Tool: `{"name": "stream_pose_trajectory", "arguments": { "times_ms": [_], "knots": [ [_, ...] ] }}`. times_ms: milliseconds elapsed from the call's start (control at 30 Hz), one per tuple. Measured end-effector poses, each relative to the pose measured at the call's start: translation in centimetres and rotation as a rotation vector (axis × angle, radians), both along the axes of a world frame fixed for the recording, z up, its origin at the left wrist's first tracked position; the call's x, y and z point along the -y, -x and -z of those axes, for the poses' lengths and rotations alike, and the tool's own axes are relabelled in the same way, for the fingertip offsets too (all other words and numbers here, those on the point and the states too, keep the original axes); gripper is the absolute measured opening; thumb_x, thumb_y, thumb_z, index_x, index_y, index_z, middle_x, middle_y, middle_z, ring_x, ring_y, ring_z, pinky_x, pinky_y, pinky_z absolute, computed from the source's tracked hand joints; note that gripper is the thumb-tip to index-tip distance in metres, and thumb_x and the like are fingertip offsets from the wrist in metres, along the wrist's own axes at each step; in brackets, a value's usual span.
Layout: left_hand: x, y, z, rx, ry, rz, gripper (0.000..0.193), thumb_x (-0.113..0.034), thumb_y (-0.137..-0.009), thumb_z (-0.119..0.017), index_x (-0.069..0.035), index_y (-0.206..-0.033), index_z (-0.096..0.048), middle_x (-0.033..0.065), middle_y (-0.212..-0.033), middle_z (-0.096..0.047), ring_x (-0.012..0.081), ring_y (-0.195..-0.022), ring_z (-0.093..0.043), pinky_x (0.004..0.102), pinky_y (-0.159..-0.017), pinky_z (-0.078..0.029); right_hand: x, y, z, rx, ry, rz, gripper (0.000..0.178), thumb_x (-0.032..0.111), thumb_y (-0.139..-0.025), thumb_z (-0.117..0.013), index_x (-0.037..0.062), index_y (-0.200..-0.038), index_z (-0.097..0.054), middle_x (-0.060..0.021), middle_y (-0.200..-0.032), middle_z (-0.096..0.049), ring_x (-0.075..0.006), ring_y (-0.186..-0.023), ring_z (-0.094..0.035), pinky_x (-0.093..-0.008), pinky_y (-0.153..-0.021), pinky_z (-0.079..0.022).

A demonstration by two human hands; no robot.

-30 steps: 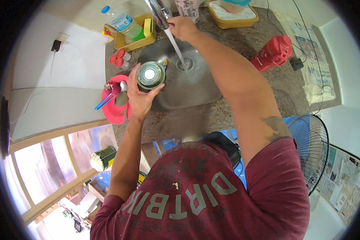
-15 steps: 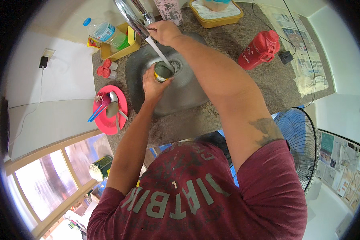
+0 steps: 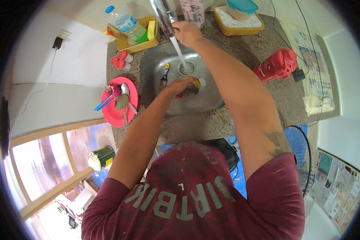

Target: The person rinses a small paint can under running water in a kitchen sink, then moves to a workbench to scrape the inside of the can with a utility knife. They also wipe the can's exterior with a cloth.

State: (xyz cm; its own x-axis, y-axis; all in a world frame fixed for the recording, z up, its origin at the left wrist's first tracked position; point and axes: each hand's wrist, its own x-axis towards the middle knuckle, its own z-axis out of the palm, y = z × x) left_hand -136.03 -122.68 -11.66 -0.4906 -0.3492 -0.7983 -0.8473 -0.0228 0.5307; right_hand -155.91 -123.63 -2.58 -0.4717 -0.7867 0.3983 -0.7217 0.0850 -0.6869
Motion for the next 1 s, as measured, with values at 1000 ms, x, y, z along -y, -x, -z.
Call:
{"name": "stream_pose_trajectory", "arguments": {
  "times_ms": [1000],
  "knots": [
    [-17.7,-33.9,-11.4,-0.858,0.774,-0.522,0.088,-0.045,-0.074,-0.087,-0.001,-0.14,-0.051,0.0237,-0.13,-0.06,0.0396,-0.119,-0.062,0.0457,-0.1,-0.052,-15.3,-11.2,1.3,0.887,0.077,0.132,0.05,0.033,-0.107,-0.057,0.0009,-0.146,-0.055,-0.0172,-0.137,-0.065,-0.0259,-0.112,-0.065,-0.0382,-0.098,-0.055]
  ]
}}
